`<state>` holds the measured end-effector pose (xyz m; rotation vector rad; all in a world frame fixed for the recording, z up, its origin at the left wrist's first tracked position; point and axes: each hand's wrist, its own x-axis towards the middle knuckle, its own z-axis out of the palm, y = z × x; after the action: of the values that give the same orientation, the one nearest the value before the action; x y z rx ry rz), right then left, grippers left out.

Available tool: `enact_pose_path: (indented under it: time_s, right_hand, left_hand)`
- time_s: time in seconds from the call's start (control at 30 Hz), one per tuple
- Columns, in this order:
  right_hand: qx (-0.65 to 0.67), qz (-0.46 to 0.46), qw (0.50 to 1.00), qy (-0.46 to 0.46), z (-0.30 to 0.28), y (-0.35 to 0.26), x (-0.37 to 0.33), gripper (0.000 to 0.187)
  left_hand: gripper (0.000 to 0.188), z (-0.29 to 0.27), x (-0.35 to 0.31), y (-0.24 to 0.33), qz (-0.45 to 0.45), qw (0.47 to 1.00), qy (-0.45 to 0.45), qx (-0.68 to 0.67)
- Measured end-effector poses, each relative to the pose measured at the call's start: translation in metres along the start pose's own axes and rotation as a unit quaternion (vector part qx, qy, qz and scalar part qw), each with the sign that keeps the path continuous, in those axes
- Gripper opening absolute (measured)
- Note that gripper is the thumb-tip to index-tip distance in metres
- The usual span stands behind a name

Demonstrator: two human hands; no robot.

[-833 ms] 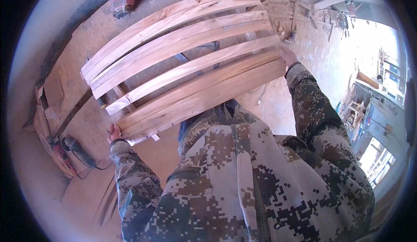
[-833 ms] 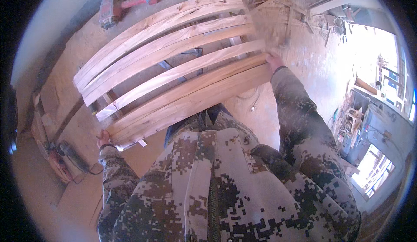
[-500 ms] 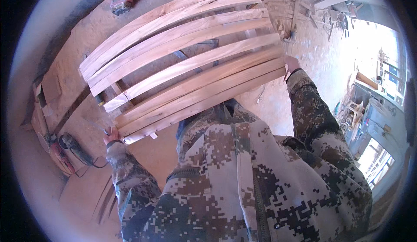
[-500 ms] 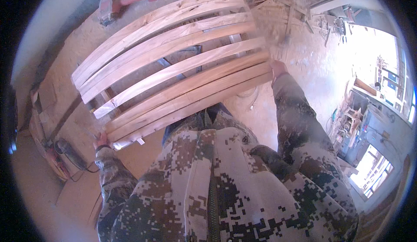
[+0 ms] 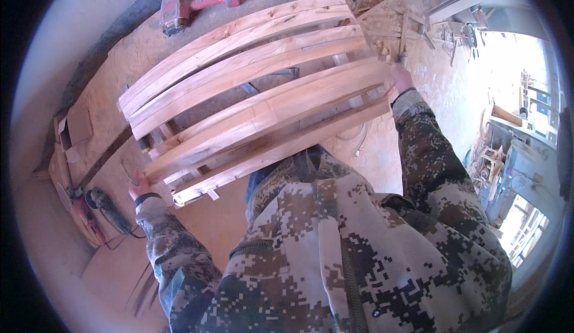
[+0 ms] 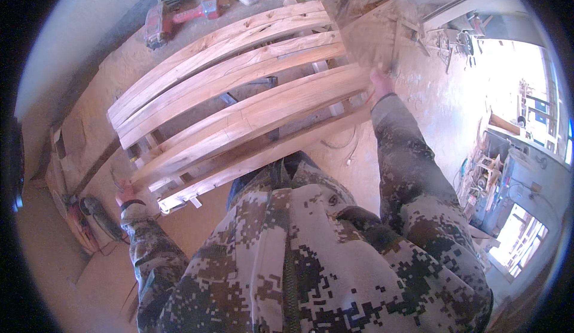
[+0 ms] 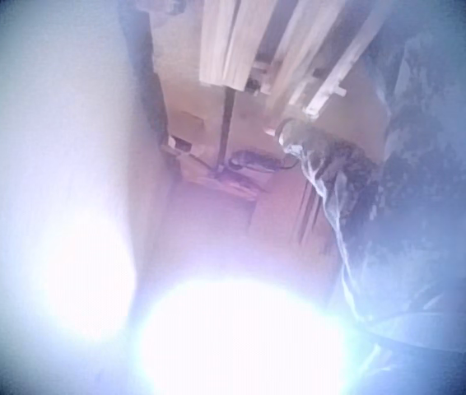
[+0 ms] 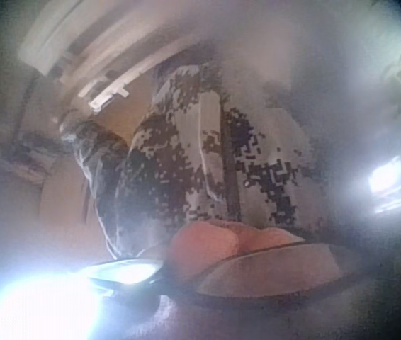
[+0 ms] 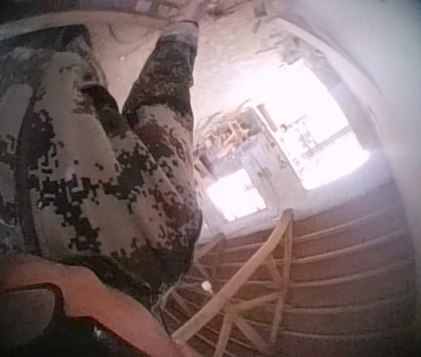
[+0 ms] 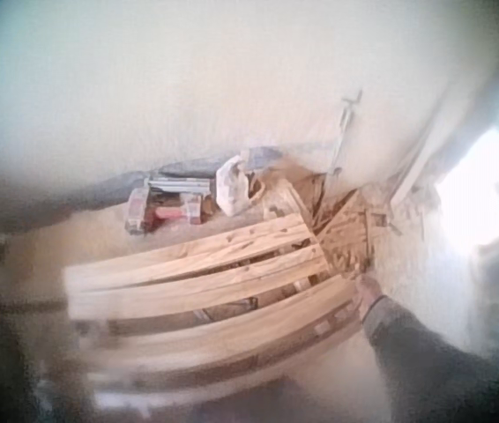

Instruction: The person arranges several wooden planks on a workbench, aligns them, and uses a square and pencil to mark measurements on the planks. The person repeatedly adjusts the planks and rechecks alignment before marking again.

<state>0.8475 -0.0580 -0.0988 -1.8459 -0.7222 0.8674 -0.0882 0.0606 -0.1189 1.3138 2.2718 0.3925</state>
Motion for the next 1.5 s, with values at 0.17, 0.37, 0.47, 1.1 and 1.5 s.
enact_pose_path:
  time_s: [0.17,0.37,0.47,1.1,1.5]
  right_hand:
    - [-0.017,0.15,0.988,-0.044,-0.016,0.012,-0.014,0.046]
    - [-0.09,0.039,0.995,-0.034,0.001,0.036,-0.016,0.039]
    - [-0.045,0.1,0.994,-0.02,0.013,0.035,-0.015,0.038]
    - [-0.304,0.029,0.949,0.077,0.051,-0.005,-0.006,0.032]
    - [-0.258,0.0,0.963,0.082,0.024,0.029,0.019,0.018]
  left_hand:
    - [0.037,0.023,0.021,-0.071,-0.111,0.891,-0.097,-0.429]
    - [0.054,0.039,0.006,-0.063,-0.147,0.958,-0.061,-0.237]
    - [0.059,0.034,-0.015,-0.053,-0.18,0.916,-0.056,-0.353]
    - [0.06,0.044,-0.011,-0.018,-0.19,0.855,-0.02,-0.482]
    - [0.066,0.045,-0.023,0.022,-0.197,0.885,-0.046,-0.42]
